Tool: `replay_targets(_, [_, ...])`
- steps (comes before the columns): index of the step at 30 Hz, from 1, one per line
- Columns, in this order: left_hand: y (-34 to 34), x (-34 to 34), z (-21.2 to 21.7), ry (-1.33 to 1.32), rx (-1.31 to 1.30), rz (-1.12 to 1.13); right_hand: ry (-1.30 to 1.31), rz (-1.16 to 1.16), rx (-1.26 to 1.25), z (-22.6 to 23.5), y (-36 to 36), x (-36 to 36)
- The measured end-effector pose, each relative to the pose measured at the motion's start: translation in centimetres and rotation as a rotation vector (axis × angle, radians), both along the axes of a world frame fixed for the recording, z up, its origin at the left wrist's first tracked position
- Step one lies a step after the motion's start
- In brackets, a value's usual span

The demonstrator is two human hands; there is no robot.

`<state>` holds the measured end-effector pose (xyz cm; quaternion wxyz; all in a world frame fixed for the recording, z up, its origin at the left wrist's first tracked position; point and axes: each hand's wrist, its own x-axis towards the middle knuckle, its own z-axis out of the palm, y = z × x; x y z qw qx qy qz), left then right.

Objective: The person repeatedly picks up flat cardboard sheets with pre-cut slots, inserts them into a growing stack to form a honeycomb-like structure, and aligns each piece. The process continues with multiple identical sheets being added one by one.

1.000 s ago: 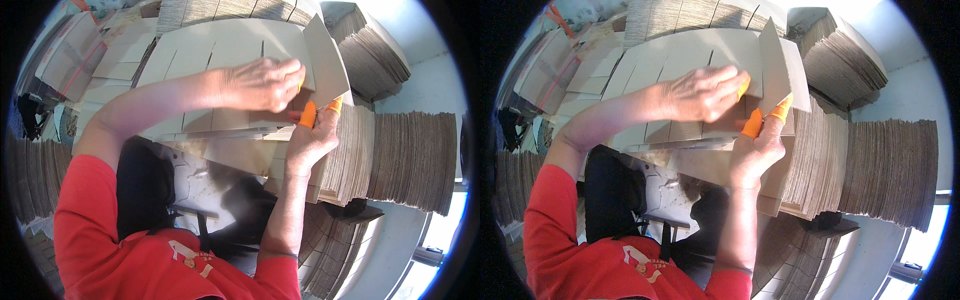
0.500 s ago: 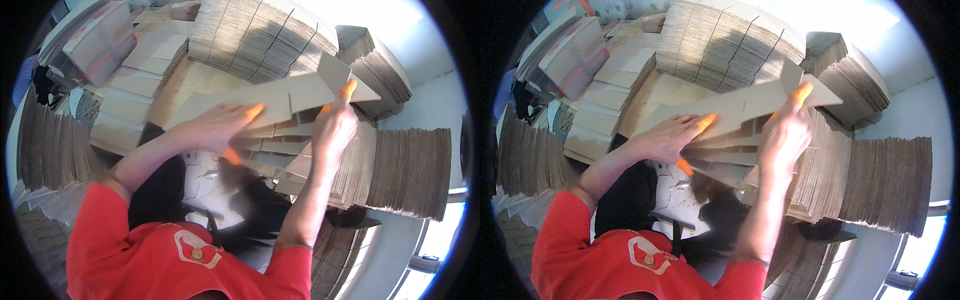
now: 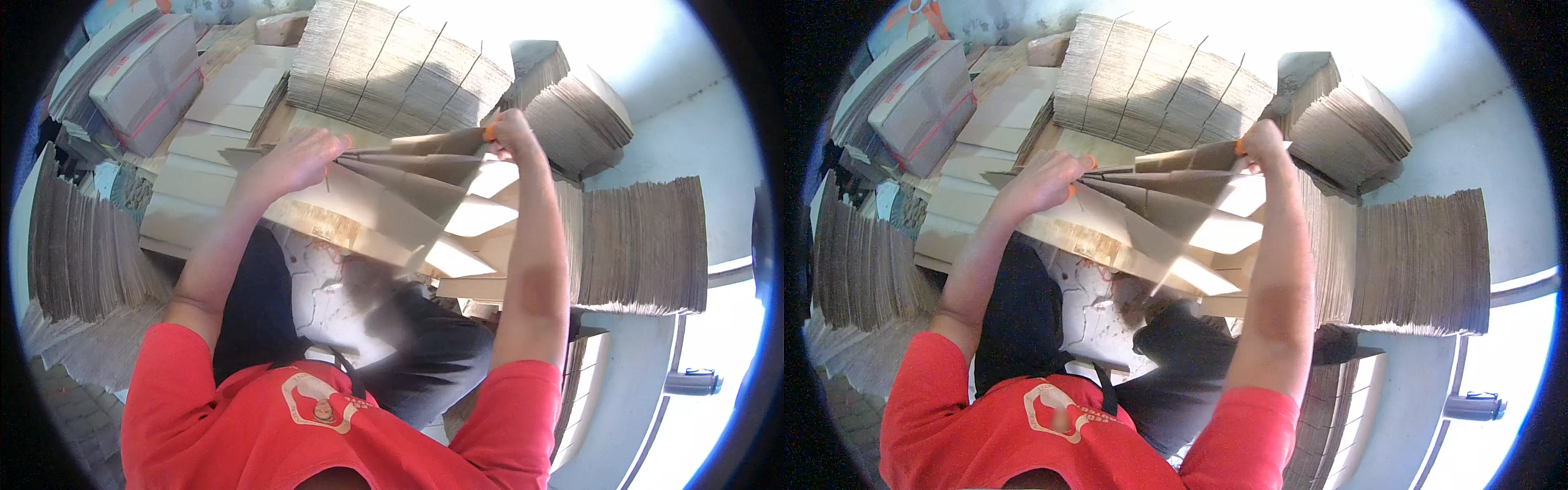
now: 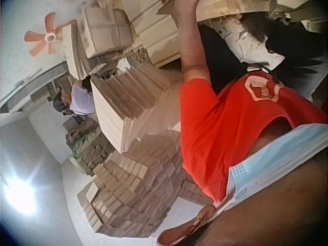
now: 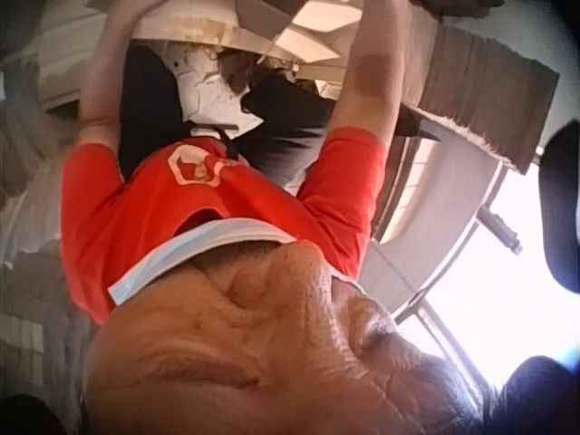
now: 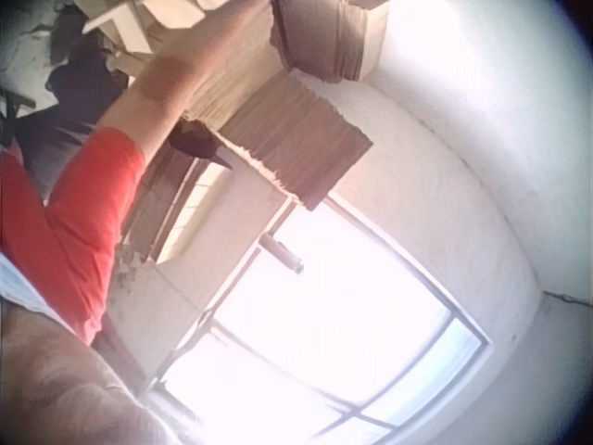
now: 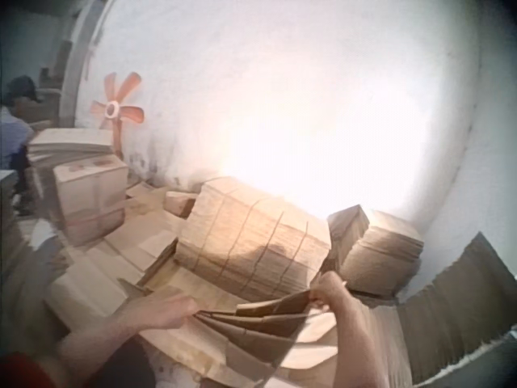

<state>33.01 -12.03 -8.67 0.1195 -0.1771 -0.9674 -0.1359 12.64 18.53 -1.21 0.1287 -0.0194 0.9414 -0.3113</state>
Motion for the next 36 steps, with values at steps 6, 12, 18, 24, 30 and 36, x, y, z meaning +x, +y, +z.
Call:
replay_targets(6, [-1.1, 0.9, -0.5, -0.201, -0.044, 0.096, 0.859, 0.058, 0.453, -3.8, -1.9, 9.6])
replay_targets(12, [-3.4, 3.5, -2.1, -0.010, 0.140, 0.171, 0.544, 0.258, 0.404, -6.1, -3.1, 24.9])
replay_targets(18, [-6.0, 5.2, -7.2, 0.518, 0.420, 0.556, 0.436, 0.132, 0.412, -8.1, 1.1, 25.7])
replay_targets(24, [-8.2, 2.5, -13.9, 0.218, 1.496, 0.413, 0.582, 0.029, 0.447, -8.8, 4.1, 24.8])
replay_targets(30, [-9.2, -2.2, -10.9, 0.025, 1.887, 0.139, 0.626, 0.099, 0.413, -11.0, 5.1, 24.5])
replay_targets(36, [-12.9, -8.5, -11.5, -0.073, 1.905, 0.205, 0.516, 0.199, 0.368, -8.8, 4.5, 25.1])
